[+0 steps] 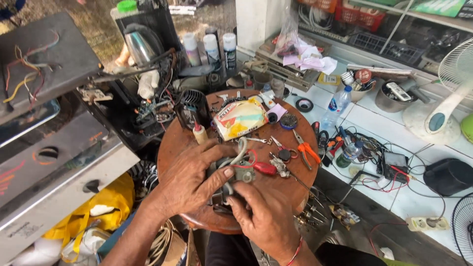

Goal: The person secures a small electrical component in a bench vise and uses a screwdriver to tighten a screw on its side. They then remove the component from the vise and use a red test pen to check the electrical connections on the wires.

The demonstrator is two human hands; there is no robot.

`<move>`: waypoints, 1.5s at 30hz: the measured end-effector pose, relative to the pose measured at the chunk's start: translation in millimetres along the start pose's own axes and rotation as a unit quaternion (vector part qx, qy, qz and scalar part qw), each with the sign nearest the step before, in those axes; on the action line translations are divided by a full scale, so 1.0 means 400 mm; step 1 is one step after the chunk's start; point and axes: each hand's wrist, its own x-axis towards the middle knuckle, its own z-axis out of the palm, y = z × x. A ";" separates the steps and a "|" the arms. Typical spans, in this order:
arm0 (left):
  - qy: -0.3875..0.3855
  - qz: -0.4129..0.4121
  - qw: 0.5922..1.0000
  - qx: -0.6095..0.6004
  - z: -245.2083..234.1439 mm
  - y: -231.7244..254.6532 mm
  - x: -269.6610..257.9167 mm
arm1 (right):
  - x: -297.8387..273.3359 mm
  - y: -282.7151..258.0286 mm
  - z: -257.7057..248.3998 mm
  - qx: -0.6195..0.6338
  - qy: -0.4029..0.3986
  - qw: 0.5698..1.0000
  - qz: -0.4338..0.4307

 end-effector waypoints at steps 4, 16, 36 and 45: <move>-0.034 -0.047 0.998 -0.029 -0.007 -0.014 -0.003 | -0.014 -0.007 0.024 -0.001 -0.002 1.000 -0.001; -0.042 0.047 0.993 -0.102 -0.010 -0.031 -0.005 | 0.146 0.178 -0.130 0.308 -0.262 0.913 0.062; -0.007 0.000 0.998 -0.063 0.013 -0.029 -0.002 | 0.037 0.148 -0.086 0.242 -0.029 0.969 0.047; -0.064 0.042 0.995 -0.060 -0.001 -0.023 0.015 | 0.030 0.193 -0.013 0.237 0.006 0.970 0.057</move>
